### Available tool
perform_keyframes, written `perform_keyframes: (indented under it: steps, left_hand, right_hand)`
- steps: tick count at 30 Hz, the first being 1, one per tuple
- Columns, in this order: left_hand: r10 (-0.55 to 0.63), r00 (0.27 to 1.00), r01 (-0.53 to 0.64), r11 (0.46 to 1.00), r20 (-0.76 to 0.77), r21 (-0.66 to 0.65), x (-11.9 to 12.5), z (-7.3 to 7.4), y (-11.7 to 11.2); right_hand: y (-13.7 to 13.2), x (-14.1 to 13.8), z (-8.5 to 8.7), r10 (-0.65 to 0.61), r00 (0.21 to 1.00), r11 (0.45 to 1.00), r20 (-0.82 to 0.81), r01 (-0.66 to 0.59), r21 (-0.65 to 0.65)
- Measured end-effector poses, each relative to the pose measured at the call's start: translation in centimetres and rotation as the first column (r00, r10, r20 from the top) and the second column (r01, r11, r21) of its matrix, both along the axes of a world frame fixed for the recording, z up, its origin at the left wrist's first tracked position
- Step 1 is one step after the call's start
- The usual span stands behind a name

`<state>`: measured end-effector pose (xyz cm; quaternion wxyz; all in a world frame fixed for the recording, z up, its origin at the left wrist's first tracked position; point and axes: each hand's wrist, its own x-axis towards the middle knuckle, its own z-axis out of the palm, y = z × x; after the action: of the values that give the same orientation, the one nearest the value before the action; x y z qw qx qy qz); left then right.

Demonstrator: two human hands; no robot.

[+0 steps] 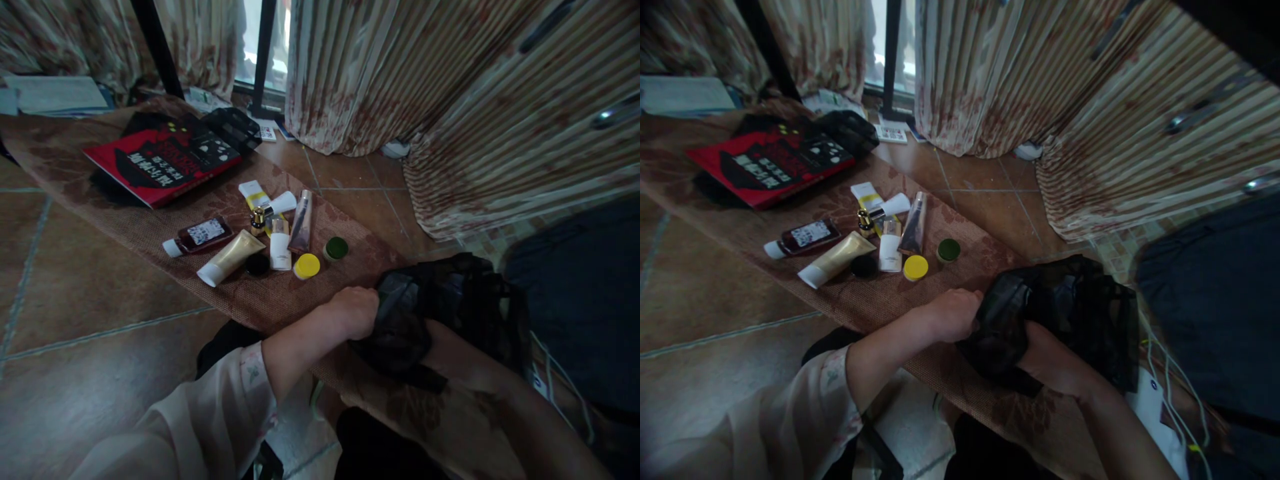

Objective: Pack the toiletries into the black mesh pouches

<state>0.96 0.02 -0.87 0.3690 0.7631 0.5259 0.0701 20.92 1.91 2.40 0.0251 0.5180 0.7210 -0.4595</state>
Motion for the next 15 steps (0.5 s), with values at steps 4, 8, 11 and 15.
perform_keyframes:
  steps: [4, 8, 11, 15]
  left_hand:
    - [0.005, 1.000, -0.005, 1.000, 0.001, 0.013, -0.1, 0.1, 0.0]
    - [0.017, 1.000, -0.017, 1.000, -0.001, 0.010, -0.3, 0.2, -0.1]
    - [0.017, 1.000, -0.017, 1.000, -0.002, 0.007, -0.4, 0.2, -0.1]
    - [0.003, 1.000, -0.003, 1.000, 0.007, 0.010, -0.5, 0.3, -0.1]
  right_hand:
    - [-0.2, -0.8, 1.3, -0.070, 0.997, 0.996, -0.012, 0.070, -0.052]
    - [-0.6, -1.5, 2.4, -0.039, 0.999, 0.991, -0.017, 0.036, -0.131]
    - [-1.0, -1.5, 2.8, -0.006, 1.000, 0.990, 0.030, 0.010, -0.140]
    - [-1.2, -0.6, 2.7, -0.065, 0.988, 0.997, 0.141, 0.071, -0.038]
